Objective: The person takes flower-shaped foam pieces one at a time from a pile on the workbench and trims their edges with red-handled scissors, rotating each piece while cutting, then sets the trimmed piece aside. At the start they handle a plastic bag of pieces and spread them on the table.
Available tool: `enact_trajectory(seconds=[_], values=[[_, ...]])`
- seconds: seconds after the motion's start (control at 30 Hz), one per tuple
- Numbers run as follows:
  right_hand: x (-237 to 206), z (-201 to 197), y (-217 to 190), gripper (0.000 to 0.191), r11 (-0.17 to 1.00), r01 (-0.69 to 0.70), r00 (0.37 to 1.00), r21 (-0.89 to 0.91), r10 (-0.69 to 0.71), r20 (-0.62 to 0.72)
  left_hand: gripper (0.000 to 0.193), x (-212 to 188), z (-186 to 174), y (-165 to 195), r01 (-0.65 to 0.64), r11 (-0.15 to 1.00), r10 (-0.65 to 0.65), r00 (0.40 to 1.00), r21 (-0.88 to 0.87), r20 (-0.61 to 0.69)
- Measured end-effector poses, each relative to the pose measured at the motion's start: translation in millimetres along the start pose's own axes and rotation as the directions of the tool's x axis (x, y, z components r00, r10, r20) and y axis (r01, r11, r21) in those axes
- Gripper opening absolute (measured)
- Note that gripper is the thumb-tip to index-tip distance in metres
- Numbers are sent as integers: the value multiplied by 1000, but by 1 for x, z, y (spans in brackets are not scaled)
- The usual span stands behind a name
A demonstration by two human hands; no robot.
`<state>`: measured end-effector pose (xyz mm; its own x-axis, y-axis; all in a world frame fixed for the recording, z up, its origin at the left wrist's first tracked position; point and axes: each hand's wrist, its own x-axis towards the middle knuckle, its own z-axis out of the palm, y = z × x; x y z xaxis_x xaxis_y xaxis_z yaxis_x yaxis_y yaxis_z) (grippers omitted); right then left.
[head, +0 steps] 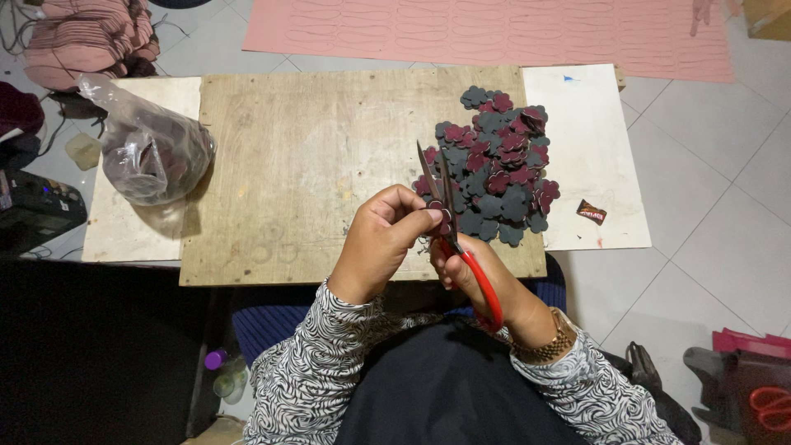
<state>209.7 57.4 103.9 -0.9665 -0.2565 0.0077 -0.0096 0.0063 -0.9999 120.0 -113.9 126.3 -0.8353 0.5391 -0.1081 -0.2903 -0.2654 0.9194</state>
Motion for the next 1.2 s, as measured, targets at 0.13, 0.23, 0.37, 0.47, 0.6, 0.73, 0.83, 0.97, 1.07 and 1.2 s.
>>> enact_trajectory(seconds=[0.13,0.23,0.37,0.47,0.6,0.73,0.83,0.97,1.07,1.2], values=[[0,-1,2,70,1000,-12,1000,1,12,0,9,0,-1,0,-4,995,8,999,97,-35],[0,-2,5,70,999,-38,999,5,38,-12,9,0,-2,-1,-15,997,17,999,77,-30],[-1,-4,10,70,995,-98,994,17,99,-41,8,1,-3,0,1,997,2,999,79,-39],[-1,-5,13,68,994,-102,993,27,103,-52,10,2,-5,0,24,998,-21,998,61,-53],[2,-7,22,59,983,-131,983,130,146,-111,12,4,-9,-5,4,999,-2,999,31,-52],[4,-11,27,56,994,-79,994,81,84,-70,13,6,-13,-11,-53,999,54,997,5,-52],[4,-12,26,56,999,-42,999,4,42,-29,11,9,-15,-14,-44,996,39,997,-75,-59],[5,-12,20,57,995,-18,1000,-102,20,24,10,12,-17,-9,27,984,-43,995,-176,-92],[5,-12,17,62,984,16,999,-180,-9,43,13,9,-14,-4,-13,997,7,997,-75,-71],[4,-12,14,70,971,62,997,-230,-49,64,21,6,-10,1,-33,996,40,996,81,-85]])
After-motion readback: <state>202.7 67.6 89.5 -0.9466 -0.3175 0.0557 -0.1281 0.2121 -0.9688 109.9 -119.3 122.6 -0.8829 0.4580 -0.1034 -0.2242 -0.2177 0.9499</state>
